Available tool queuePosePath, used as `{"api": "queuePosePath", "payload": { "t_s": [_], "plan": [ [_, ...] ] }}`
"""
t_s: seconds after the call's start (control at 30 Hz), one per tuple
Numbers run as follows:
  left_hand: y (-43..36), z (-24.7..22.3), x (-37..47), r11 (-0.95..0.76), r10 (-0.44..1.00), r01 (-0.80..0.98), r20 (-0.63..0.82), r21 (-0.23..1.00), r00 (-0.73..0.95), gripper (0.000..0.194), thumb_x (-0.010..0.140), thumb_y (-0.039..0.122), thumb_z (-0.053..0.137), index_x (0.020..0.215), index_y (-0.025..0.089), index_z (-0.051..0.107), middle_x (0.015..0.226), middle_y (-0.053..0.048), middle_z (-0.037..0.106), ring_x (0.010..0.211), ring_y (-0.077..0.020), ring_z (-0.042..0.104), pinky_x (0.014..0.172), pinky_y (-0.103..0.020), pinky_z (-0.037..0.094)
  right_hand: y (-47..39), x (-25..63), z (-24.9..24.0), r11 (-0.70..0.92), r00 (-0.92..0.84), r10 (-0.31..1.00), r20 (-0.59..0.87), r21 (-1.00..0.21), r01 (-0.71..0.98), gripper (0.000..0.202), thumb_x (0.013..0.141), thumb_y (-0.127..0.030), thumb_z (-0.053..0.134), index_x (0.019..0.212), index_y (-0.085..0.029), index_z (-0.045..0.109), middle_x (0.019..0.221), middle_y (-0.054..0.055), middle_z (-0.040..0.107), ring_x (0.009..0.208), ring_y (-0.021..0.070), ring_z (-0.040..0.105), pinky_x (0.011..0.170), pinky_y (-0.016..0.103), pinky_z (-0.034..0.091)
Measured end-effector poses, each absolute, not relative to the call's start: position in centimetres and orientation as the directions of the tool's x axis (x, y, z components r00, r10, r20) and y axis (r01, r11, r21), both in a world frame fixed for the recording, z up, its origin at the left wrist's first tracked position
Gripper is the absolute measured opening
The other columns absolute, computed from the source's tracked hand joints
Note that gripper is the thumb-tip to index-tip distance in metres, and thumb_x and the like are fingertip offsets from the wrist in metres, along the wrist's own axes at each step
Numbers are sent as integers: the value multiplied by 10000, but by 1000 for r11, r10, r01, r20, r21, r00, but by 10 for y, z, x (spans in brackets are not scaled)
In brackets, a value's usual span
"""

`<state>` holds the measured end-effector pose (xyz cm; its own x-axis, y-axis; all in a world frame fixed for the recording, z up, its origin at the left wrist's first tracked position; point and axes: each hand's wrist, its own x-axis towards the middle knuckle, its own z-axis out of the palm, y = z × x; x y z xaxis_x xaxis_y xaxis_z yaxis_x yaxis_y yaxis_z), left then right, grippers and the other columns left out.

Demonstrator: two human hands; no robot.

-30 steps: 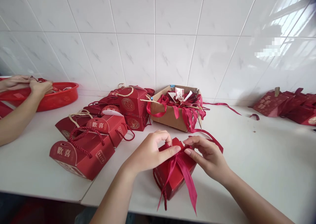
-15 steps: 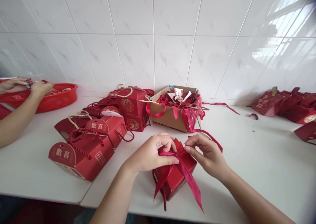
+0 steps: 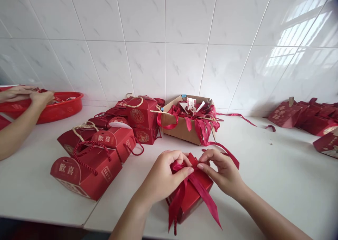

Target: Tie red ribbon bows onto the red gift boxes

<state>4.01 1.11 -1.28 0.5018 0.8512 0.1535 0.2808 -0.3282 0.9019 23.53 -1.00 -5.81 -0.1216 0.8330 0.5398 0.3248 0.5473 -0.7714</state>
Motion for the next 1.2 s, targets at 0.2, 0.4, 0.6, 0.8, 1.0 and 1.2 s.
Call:
{"api": "queuePosePath", "payload": {
  "t_s": [0.2, 0.4, 0.6, 0.8, 1.0, 1.2],
  "plan": [
    [15, -19, 39, -283, 860, 261, 124, 923, 495, 329, 742, 296, 676, 596, 216, 392, 824, -11, 685, 1030, -232, 609, 927, -362, 438, -8, 242, -57, 520, -98, 849, 520, -785, 337, 110, 864, -301, 613, 808, -224, 560, 742, 15, 601, 690, 153, 560, 614, 283, 474],
    [20, -21, 33, -239, 831, 170, 111, 956, 545, 336, 692, 225, 729, 576, 216, 413, 804, -16, 701, 1196, -248, 529, 975, -367, 403, -7, 252, -52, 522, -144, 847, 512, -747, 412, 129, 868, -295, 614, 774, -222, 566, 712, 17, 612, 678, 161, 566, 641, 311, 489],
    [18, -22, 35, -217, 853, 172, 102, 961, 512, 334, 768, 321, 675, 598, 212, 410, 820, -26, 691, 1139, -251, 575, 941, -353, 424, -6, 251, -53, 538, -162, 840, 519, -755, 374, 92, 869, -275, 618, 803, -236, 567, 736, 2, 618, 702, 152, 562, 665, 302, 473],
    [18, -25, 38, -203, 861, 208, 73, 957, 503, 267, 765, 306, 670, 580, 211, 502, 799, -39, 695, 1227, -262, 520, 948, -353, 416, -6, 253, -56, 491, -65, 857, 512, -769, 409, 122, 849, -317, 642, 778, -241, 578, 729, 12, 612, 726, 176, 534, 696, 347, 444],
    [20, -24, 36, -216, 853, 232, 68, 948, 517, 276, 759, 304, 675, 575, 208, 494, 799, -45, 699, 1226, -268, 522, 985, -390, 383, -5, 251, -58, 494, 33, 843, 537, -797, 348, 124, 814, -320, 680, 741, -242, 617, 717, 20, 611, 722, 186, 566, 677, 352, 464],
    [22, -25, 37, -179, 856, 189, 58, 966, 514, 338, 718, 258, 712, 568, 208, 413, 840, -40, 726, 1224, -268, 527, 974, -390, 401, -5, 254, -57, 469, 113, 830, 546, -793, 390, 122, 775, -335, 717, 719, -248, 651, 701, 28, 623, 730, 202, 583, 678, 363, 466]
  ]
}}
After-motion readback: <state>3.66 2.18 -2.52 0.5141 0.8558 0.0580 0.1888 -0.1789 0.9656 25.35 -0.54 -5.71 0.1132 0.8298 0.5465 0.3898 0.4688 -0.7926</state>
